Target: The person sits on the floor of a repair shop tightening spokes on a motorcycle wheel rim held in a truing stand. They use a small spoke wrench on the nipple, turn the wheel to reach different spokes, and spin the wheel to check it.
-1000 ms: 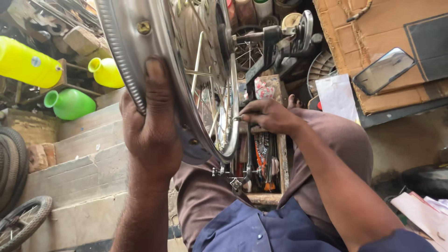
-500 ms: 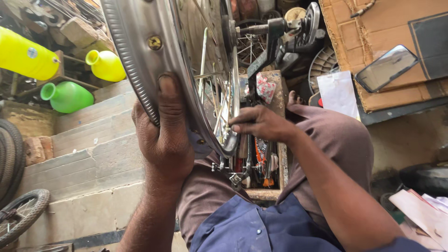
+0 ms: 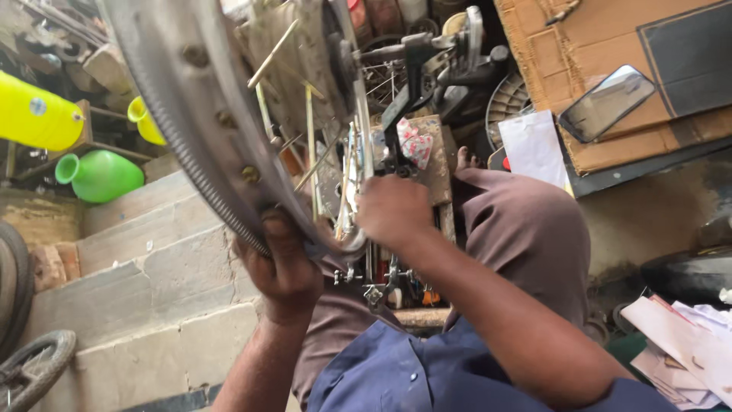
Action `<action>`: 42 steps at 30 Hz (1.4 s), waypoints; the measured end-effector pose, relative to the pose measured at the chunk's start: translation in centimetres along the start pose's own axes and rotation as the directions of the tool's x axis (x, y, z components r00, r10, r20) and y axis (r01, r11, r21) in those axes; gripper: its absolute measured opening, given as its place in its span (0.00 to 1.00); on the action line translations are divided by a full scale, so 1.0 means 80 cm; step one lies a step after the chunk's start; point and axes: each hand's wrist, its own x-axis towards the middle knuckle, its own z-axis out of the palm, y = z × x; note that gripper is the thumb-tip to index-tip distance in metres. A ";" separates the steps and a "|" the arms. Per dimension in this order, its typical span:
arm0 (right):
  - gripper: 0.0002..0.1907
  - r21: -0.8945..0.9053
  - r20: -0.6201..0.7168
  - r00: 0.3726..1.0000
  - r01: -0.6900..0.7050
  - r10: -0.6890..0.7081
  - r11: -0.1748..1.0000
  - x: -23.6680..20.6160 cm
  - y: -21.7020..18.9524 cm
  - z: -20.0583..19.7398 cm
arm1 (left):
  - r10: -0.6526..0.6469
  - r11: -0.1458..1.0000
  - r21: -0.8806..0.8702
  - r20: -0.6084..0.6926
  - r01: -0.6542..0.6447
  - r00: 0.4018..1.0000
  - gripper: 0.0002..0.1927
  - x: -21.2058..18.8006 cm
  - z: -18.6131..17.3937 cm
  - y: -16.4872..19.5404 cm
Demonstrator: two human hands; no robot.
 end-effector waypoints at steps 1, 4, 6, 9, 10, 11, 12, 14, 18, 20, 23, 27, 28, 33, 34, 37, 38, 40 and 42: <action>0.12 -0.069 -0.044 0.996 0.070 -0.073 0.995 0.004 -0.005 0.000 | -0.051 0.994 -0.094 -0.030 0.048 0.998 0.29 -0.001 0.002 0.000; 0.11 -0.193 -0.068 0.967 0.230 -0.247 0.954 0.014 -0.001 -0.001 | -0.140 0.972 -0.198 -0.044 0.129 0.989 0.30 -0.005 0.004 0.006; 0.13 -0.186 -0.027 0.940 0.330 -0.340 0.926 0.022 0.026 -0.008 | -0.039 0.998 -0.046 -0.028 0.037 0.999 0.33 -0.003 0.000 0.010; 0.16 0.692 -0.021 0.991 0.108 -0.129 0.714 0.028 0.087 -0.013 | -0.049 0.990 -0.130 -0.005 0.048 0.999 0.31 0.004 -0.007 0.012; 0.17 0.856 0.091 0.995 -0.099 0.039 0.508 0.026 0.103 -0.008 | -0.048 0.998 -0.044 -0.013 0.048 0.999 0.31 0.005 -0.010 0.014; 0.17 0.823 0.023 0.998 0.010 -0.052 0.568 0.021 0.110 0.002 | -0.054 0.998 0.041 -0.007 0.054 0.999 0.31 0.005 -0.011 0.015; 0.17 0.777 -0.065 0.988 0.136 -0.137 0.615 0.016 0.116 0.011 | -0.040 0.993 0.110 0.007 0.039 0.999 0.32 0.008 -0.009 0.016; 0.18 0.708 -0.139 0.954 0.283 -0.266 0.646 0.015 0.119 0.021 | -0.068 0.997 -0.026 0.021 0.069 0.997 0.31 0.012 -0.006 0.020; 0.18 0.682 -0.135 0.897 0.392 -0.420 0.617 0.021 0.100 0.022 | -0.021 0.994 -0.108 0.040 0.025 0.999 0.30 0.024 -0.002 0.042; 0.18 0.682 -0.119 0.865 0.428 -0.488 0.593 0.028 0.092 0.015 | -0.042 0.981 -0.188 0.085 0.058 0.996 0.30 0.034 -0.004 0.053; 0.17 0.723 -0.021 0.828 0.399 -0.560 0.564 0.036 0.085 0.010 | -0.046 0.965 -0.253 0.111 0.073 0.993 0.33 0.049 -0.006 0.061; 0.15 0.740 -0.036 0.785 0.437 -0.618 0.511 0.045 0.084 0.010 | -0.086 0.944 -0.308 0.115 0.117 0.990 0.32 0.047 -0.011 0.055; 0.15 0.737 -0.047 0.773 0.455 -0.633 0.501 0.046 0.083 0.008 | -0.097 0.943 -0.309 0.115 0.128 0.989 0.32 0.042 -0.012 0.051; 0.17 0.425 0.024 0.913 0.360 -0.408 0.831 0.036 0.052 -0.008 | -0.074 0.982 -0.174 0.022 0.076 0.997 0.32 0.010 0.000 0.017; 0.17 0.348 0.004 0.947 0.301 -0.323 0.888 0.029 0.041 -0.012 | -0.114 0.987 -0.119 -0.024 0.110 0.993 0.32 0.002 0.005 0.010; 0.14 -0.107 -0.006 0.995 0.100 -0.101 0.989 0.011 0.006 -0.015 | 0.014 0.965 -0.264 0.017 -0.009 1.000 0.33 -0.016 0.017 -0.011; 0.14 0.003 0.009 0.998 0.066 -0.066 0.998 0.007 0.004 -0.017 | 0.024 0.970 -0.242 0.027 -0.017 0.999 0.32 -0.021 0.015 -0.015; 0.16 0.215 0.011 1.000 0.001 -0.003 0.977 0.009 0.011 -0.023 | 0.082 0.975 -0.208 0.040 -0.072 0.996 0.31 -0.021 0.014 -0.024; 0.16 0.284 -0.092 0.996 0.019 0.008 0.959 0.014 0.043 -0.030 | 0.106 0.986 -0.133 0.047 -0.099 0.993 0.29 -0.019 0.007 -0.026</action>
